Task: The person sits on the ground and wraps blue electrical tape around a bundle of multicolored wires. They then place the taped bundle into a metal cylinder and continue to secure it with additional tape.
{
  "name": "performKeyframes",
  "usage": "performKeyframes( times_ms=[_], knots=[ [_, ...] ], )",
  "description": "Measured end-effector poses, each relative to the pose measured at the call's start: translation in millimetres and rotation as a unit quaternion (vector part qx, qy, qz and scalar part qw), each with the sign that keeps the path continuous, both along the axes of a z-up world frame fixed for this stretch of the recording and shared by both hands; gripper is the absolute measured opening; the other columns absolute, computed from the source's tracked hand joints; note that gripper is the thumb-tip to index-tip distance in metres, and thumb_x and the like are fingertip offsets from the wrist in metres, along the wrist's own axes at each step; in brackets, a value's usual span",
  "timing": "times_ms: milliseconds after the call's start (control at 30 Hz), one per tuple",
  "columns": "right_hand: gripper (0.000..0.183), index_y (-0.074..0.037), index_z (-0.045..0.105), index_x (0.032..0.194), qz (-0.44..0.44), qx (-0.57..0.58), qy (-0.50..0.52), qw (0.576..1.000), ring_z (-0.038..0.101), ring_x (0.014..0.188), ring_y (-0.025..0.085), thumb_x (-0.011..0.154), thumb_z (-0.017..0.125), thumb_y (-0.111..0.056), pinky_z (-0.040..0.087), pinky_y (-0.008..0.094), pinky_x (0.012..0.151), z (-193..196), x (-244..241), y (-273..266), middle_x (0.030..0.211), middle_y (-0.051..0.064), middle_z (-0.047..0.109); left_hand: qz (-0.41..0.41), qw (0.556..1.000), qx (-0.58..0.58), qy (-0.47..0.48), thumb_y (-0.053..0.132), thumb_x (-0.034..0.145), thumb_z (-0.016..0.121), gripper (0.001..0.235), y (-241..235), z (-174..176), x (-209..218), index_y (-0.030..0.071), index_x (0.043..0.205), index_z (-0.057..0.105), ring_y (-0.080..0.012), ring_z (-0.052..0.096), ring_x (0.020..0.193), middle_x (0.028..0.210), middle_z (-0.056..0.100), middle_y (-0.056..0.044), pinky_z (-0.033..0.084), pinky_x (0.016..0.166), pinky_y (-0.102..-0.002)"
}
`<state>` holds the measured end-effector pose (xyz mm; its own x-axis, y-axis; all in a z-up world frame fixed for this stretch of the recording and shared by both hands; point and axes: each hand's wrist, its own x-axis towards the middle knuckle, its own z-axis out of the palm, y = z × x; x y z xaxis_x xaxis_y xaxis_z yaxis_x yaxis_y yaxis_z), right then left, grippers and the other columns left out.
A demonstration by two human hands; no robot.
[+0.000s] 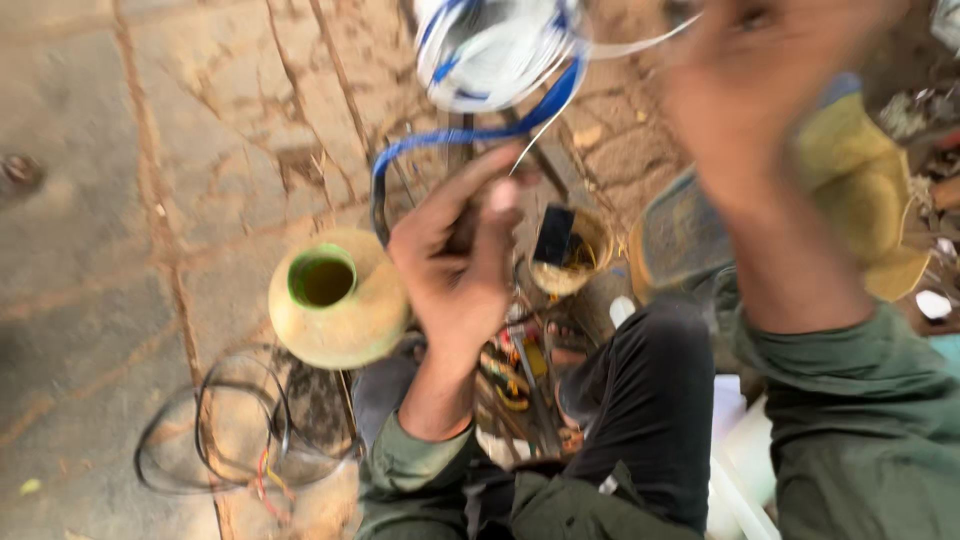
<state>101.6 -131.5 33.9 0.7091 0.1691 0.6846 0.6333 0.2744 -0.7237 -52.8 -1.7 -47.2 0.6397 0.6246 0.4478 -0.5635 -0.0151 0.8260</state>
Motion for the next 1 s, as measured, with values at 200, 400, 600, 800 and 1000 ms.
performKeyframes(
  times_ms=[200, 400, 600, 800, 1000],
  knots=[
    [0.039, -0.001, 0.077, 0.110, -0.257, -0.257, -0.484, 0.796, 0.061, 0.091, 0.022, 0.074, 0.065, 0.009, 0.055, 0.032, 0.069, 24, 34, 23, 0.097, 0.012, 0.062, 0.099, 0.993, 0.040, 0.045, 0.008, 0.104, 0.063, 0.031, 1, 28, 16, -0.005, 0.132, 0.067, -0.0028, 0.058, 0.064, 0.082, 0.076, -0.005, 0.044, 0.056, -0.018],
    [0.036, -0.007, 0.073, 0.124, -0.239, -0.321, -0.495, 0.771, 0.063, 0.108, 0.022, 0.090, 0.069, 0.004, 0.062, 0.024, 0.076, 25, 57, 33, 0.121, 0.012, 0.061, 0.179, 0.965, 0.169, 0.090, 0.007, 0.102, 0.063, 0.025, 2, 57, 40, -0.008, 0.122, 0.069, -0.0043, 0.067, 0.058, 0.069, 0.073, -0.004, 0.050, 0.052, -0.020],
    [0.040, -0.006, 0.072, 0.126, -0.220, -0.368, -0.481, 0.765, 0.064, 0.108, 0.026, 0.088, 0.064, 0.003, 0.061, 0.034, 0.073, 31, 61, 36, 0.121, 0.012, 0.059, 0.277, 0.918, 0.243, 0.148, 0.009, 0.098, 0.067, 0.015, -1, 72, 48, -0.004, 0.097, 0.074, -0.0144, 0.065, 0.044, 0.056, 0.067, -0.012, 0.046, 0.045, -0.029],
    [0.033, -0.008, 0.071, 0.124, -0.180, -0.371, -0.499, 0.762, 0.063, 0.108, 0.025, 0.094, 0.062, 0.003, 0.062, 0.033, 0.074, 49, 63, 49, 0.117, 0.012, 0.059, 0.348, 0.864, 0.316, 0.179, 0.011, 0.094, 0.068, 0.021, 3, 75, 66, 0.000, 0.077, 0.069, -0.0391, 0.059, 0.048, 0.057, 0.060, -0.021, 0.045, 0.051, -0.046],
    [0.021, -0.004, 0.071, 0.120, -0.192, -0.388, -0.562, 0.705, 0.063, 0.111, 0.025, 0.100, 0.068, -0.010, 0.061, 0.036, 0.081, 57, 57, 52, 0.117, 0.012, 0.060, 0.370, 0.859, 0.329, 0.130, 0.008, 0.091, 0.066, 0.017, 6, 64, 76, 0.000, 0.077, 0.068, -0.0432, 0.063, 0.060, 0.067, 0.063, -0.024, 0.048, 0.057, -0.049]
  ],
)
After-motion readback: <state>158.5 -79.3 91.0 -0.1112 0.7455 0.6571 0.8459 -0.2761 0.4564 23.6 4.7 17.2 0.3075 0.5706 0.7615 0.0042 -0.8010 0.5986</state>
